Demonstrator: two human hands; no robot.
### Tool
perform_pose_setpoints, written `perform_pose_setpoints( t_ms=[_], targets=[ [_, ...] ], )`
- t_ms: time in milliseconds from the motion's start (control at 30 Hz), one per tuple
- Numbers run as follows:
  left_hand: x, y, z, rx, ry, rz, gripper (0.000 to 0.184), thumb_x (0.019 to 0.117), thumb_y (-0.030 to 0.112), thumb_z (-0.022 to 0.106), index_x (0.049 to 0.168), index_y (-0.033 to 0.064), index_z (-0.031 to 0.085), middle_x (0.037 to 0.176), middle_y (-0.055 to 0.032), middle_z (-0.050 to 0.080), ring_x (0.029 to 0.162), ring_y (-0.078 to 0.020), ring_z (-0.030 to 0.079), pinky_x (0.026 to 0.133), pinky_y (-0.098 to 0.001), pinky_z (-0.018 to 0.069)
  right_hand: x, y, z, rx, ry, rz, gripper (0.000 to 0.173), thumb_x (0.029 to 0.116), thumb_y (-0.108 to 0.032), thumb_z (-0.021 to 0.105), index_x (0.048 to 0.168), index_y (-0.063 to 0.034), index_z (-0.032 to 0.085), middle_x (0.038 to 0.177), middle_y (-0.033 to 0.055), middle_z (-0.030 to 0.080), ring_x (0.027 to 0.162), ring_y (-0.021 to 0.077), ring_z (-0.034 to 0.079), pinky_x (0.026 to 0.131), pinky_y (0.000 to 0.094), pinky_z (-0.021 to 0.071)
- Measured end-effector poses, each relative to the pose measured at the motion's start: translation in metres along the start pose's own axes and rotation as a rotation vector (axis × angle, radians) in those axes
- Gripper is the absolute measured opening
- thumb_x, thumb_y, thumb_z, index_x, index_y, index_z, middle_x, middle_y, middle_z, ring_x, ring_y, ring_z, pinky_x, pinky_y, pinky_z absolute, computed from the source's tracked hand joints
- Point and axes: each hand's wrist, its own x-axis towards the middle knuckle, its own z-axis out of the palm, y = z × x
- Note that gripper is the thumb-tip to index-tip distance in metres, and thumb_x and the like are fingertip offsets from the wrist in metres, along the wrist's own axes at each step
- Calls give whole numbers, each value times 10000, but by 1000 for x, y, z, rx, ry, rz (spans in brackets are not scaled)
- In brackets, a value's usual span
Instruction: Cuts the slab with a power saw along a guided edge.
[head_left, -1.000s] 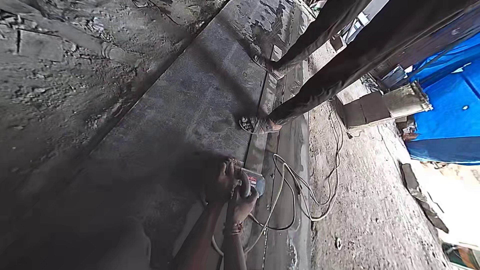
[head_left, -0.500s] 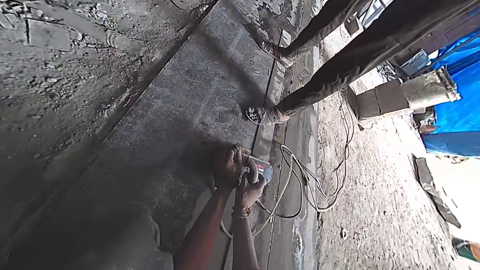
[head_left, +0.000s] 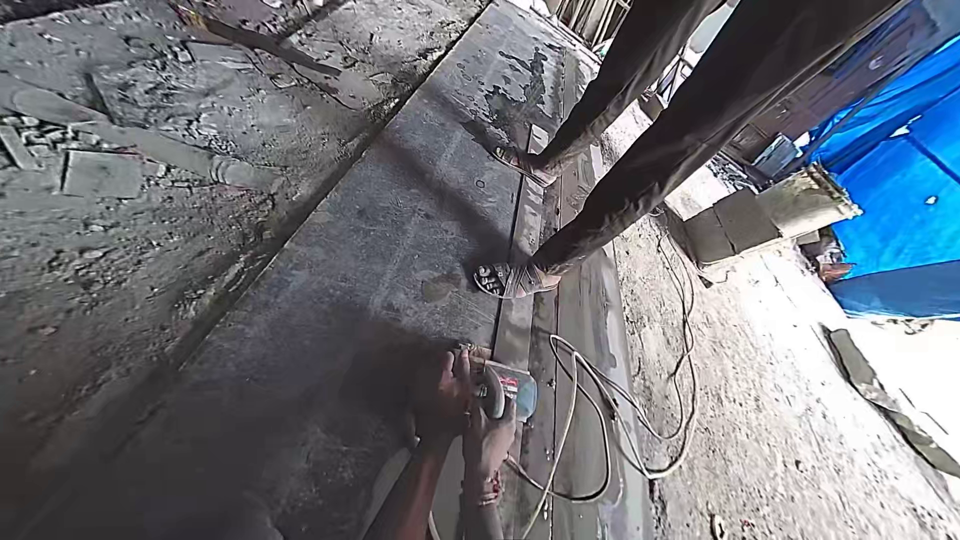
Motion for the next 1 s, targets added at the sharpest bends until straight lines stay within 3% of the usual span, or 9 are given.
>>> perform_pose_setpoints(
  t_ms=[200, 367, 667, 800, 1000],
  targets=[
    [1, 0, 7, 8, 42, 21, 488, 1000, 433, 510, 808, 39, 725, 796, -128, 695, 836, -316, 691, 781, -465, 539, 14, 9, 1, 120, -108, -38, 364, 814, -237, 826, 1087, -24, 712, 855, 136, 713, 764, 274, 677, 728, 537, 542],
    [5, 5, 5, 13, 22, 29, 482, 1004, 416, 508, 841, 27, 741, 839, -143, 719, 874, -335, 705, 812, -476, 551, 13, -1, 0, 87, -64, -46, 386, 838, -188, 821, 1154, -7, 694, 931, 171, 720, 846, 309, 684, 785, 558, 536],
    [9, 7, 5, 14, -53, -11, 480, 1009, 424, 496, 877, 39, 749, 886, -141, 736, 918, -321, 715, 849, -490, 542, 9, -8, 3, 33, 4, -56, 476, 865, -183, 799, 1272, -6, 626, 973, 204, 722, 863, 356, 700, 776, 586, 544],
    [13, 8, 10, 7, 29, 29, 472, 990, 407, 504, 803, 35, 725, 801, -145, 698, 855, -335, 697, 797, -486, 534, 9, -12, 3, 1, 26, -45, 493, 872, -192, 785, 1296, -2, 620, 1016, 232, 721, 918, 402, 700, 796, 616, 534],
    [18, 10, 12, 24, 61, 47, 443, 978, 394, 536, 768, 47, 715, 796, -140, 698, 868, -322, 698, 805, -478, 526, 10, -17, 4, -28, 53, -49, 510, 871, -185, 787, 1310, 3, 606, 988, 232, 725, 899, 412, 705, 782, 612, 540]
  ],
)
